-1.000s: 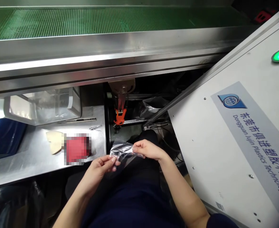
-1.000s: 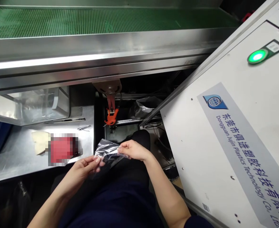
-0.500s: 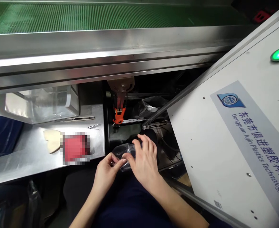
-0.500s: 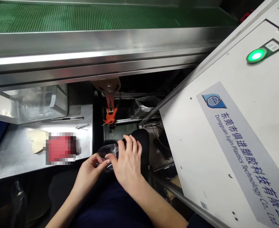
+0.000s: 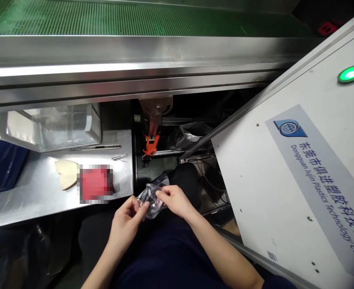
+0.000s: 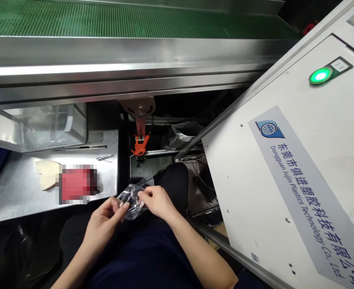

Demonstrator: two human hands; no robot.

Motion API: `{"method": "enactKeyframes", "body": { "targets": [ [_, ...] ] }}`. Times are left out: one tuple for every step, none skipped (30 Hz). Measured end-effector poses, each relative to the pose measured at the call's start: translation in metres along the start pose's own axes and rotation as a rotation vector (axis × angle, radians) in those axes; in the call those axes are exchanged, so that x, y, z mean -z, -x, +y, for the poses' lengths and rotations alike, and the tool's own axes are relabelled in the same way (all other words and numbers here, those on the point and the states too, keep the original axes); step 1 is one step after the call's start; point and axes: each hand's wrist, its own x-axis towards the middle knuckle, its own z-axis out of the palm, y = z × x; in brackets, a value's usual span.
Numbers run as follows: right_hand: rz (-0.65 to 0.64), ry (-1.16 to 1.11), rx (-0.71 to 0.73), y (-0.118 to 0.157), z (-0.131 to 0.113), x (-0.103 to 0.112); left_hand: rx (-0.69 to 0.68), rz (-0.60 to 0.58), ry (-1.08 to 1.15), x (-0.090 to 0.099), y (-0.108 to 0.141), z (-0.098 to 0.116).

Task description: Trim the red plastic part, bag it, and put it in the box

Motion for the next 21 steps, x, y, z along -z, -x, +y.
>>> {"method": "enactKeyframes", "body": {
  "targets": [
    [0.033, 0.015, 0.007, 0.002, 0.0, 0.0, 0.014, 0.095, -0.038, 0.005, 0.002, -0.004],
    [0.048, 0.03, 0.02, 0.005, -0.002, -0.001, 0.017, 0.188, -0.077, 0.008, 0.003, -0.009],
    [0.044, 0.042, 0.039, 0.008, -0.005, -0.001, 0.007, 0.262, -0.1, 0.01, 0.003, -0.013],
    [0.023, 0.052, 0.063, 0.011, -0.008, -0.003, -0.011, 0.299, -0.1, 0.011, 0.003, -0.016],
    [-0.008, 0.062, 0.088, 0.013, -0.012, -0.005, -0.026, 0.288, -0.079, 0.009, 0.002, -0.019],
    [-0.042, 0.074, 0.113, 0.015, -0.016, -0.007, -0.035, 0.229, -0.048, 0.007, 0.001, -0.02],
    [-0.074, 0.09, 0.134, 0.016, -0.019, -0.009, -0.043, 0.152, -0.037, 0.004, -0.001, -0.02],
    [-0.103, 0.111, 0.151, 0.017, -0.021, -0.011, -0.051, 0.083, -0.051, 0.002, -0.002, -0.019],
    [-0.132, 0.138, 0.165, 0.017, -0.022, -0.011, -0.06, 0.039, -0.084, 0.002, -0.002, -0.017],
    [-0.156, 0.171, 0.173, 0.016, -0.023, -0.011, -0.071, 0.034, -0.127, 0.004, -0.002, -0.014],
    [-0.166, 0.214, 0.174, 0.016, -0.022, -0.009, -0.092, 0.098, -0.183, 0.008, -0.001, -0.01],
    [-0.162, 0.266, 0.168, 0.015, -0.021, -0.007, -0.122, 0.223, -0.245, 0.014, 0.002, -0.007],
    [-0.143, 0.323, 0.155, 0.014, -0.02, -0.005, -0.161, 0.368, -0.306, 0.021, 0.005, -0.004],
    [-0.115, 0.381, 0.142, 0.014, -0.02, -0.004, -0.211, 0.483, -0.364, 0.029, 0.009, -0.002],
    [-0.083, 0.438, 0.133, 0.013, -0.02, -0.005, -0.27, 0.538, -0.423, 0.036, 0.015, -0.002],
    [-0.06, 0.487, 0.132, 0.013, -0.023, -0.007, -0.325, 0.522, -0.469, 0.042, 0.021, -0.005],
    [-0.054, 0.525, 0.139, 0.012, -0.027, -0.012, -0.358, 0.438, -0.496, 0.046, 0.027, -0.009],
    [-0.063, 0.552, 0.149, 0.011, -0.032, -0.02, -0.36, 0.315, -0.5, 0.049, 0.034, -0.015],
    [-0.076, 0.569, 0.156, 0.01, -0.039, -0.028, -0.336, 0.209, -0.492, 0.051, 0.04, -0.023],
    [-0.089, 0.576, 0.156, 0.008, -0.046, -0.037, -0.287, 0.147, -0.483, 0.053, 0.047, -0.031],
    [-0.098, 0.576, 0.15, 0.006, -0.053, -0.045, -0.221, 0.125, -0.472, 0.056, 0.052, -0.039]
  ]
}}
